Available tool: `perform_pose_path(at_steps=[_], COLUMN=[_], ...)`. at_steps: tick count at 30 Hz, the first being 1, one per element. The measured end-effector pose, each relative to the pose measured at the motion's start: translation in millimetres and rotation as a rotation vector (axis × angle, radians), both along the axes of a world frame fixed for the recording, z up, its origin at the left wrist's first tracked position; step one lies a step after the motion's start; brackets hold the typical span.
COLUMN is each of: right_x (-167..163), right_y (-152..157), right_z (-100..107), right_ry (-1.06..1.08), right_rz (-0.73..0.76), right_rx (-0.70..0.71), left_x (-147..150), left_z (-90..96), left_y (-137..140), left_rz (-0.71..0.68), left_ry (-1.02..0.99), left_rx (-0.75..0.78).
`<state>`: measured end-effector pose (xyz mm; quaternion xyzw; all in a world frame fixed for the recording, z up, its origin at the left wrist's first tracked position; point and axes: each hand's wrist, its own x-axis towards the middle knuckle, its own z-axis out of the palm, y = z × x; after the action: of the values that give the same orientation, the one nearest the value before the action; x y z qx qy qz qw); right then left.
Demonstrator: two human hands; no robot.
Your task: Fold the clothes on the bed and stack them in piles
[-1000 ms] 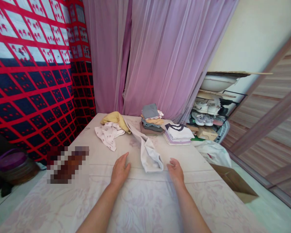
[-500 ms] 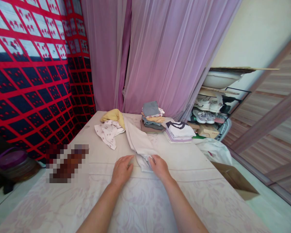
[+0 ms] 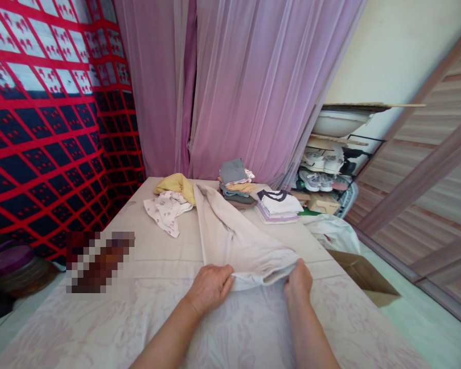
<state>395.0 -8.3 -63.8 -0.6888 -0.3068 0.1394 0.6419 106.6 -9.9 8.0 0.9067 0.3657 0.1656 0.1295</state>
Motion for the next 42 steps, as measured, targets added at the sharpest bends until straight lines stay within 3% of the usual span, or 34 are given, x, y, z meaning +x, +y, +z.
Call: perform_pose_path(at_steps=[3, 7, 10, 13, 16, 20, 24, 31, 37, 42], right_x=[-2, -5, -8, -8, 2, 31, 53, 52, 55, 54], right_y=[-5, -10, -13, -17, -23, -31, -33, -27, -25, -25], right_z=[-1, 5, 8, 14, 27, 43, 41, 34, 30, 34], right_ry=[0.153, 0.246, 0.243, 0.148, -0.089, -0.238, -0.183, -0.134, -0.153, -0.147], right_rz=[-0.145, -0.147, -0.089, -0.008, -0.108, -0.333, -0.318, -0.257, -0.264, -0.277], right_rx=[-0.021, -0.037, -0.079, -0.16, -0.202, -0.218, -0.351, -0.382, -0.41, -0.43], left_x=[10, 10, 6, 2, -6, -20, -22, 17, 37, 38], left_z=[-0.9, -6.8, -8.7, -8.8, -8.8, -6.7, 4.6, 34.7, 48.1, 49.9], left_y=[-11, -11, -4, 7, 29, 74, 118, 187, 251, 272], left_rz=[-0.089, -0.141, -0.047, 0.1, 0.223, 0.36, 0.5, 0.471, 0.367, 0.236], left_ry=[-0.004, -0.162, -0.32, -0.44, -0.46, -0.327, -0.139, 0.276, 0.474, 0.559], left_rx=[-0.037, -0.213, -0.303, -0.295, -0.194, 0.01, 0.173, 0.313, 0.41, 0.396])
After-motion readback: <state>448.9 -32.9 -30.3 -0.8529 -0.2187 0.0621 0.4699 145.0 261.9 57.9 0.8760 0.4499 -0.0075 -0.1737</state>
